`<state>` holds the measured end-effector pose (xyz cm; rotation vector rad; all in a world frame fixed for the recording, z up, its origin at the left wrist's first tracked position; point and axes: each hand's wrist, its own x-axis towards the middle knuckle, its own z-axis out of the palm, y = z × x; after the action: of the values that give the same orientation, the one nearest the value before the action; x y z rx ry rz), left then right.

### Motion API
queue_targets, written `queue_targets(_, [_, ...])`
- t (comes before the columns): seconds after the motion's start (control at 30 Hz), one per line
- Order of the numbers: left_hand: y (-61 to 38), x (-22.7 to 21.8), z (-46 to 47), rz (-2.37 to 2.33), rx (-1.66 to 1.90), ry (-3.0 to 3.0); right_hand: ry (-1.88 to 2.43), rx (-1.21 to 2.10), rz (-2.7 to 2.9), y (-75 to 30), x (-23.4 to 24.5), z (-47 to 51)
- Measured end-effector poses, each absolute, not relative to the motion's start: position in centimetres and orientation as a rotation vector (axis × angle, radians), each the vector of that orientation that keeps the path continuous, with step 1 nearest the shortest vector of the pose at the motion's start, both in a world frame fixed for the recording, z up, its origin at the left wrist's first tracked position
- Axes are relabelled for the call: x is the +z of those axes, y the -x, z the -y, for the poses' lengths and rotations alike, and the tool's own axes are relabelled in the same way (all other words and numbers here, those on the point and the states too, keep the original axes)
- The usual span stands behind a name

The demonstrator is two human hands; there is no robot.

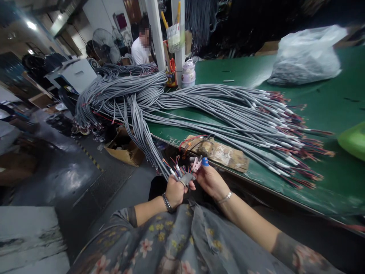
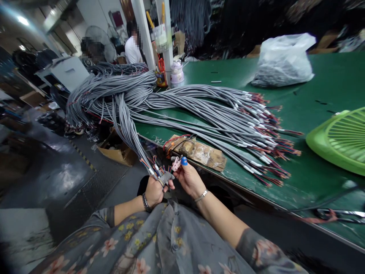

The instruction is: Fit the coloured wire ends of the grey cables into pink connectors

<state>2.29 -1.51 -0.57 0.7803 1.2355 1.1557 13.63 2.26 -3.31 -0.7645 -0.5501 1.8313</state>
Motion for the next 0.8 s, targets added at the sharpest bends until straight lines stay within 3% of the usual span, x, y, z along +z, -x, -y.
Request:
queue_targets(0.37, [-2.2, -0.8, 1.5, -1.241, 1.148, -0.771, 0.802, 1.791, 0.381, -13.4, -3.0, -2.3])
queue_targets(0.8, [-0.8, -1.6, 2.0, -1.211, 1.097, -0.861, 0.877, 1.791, 0.439, -18.4, -6.3, -0.6])
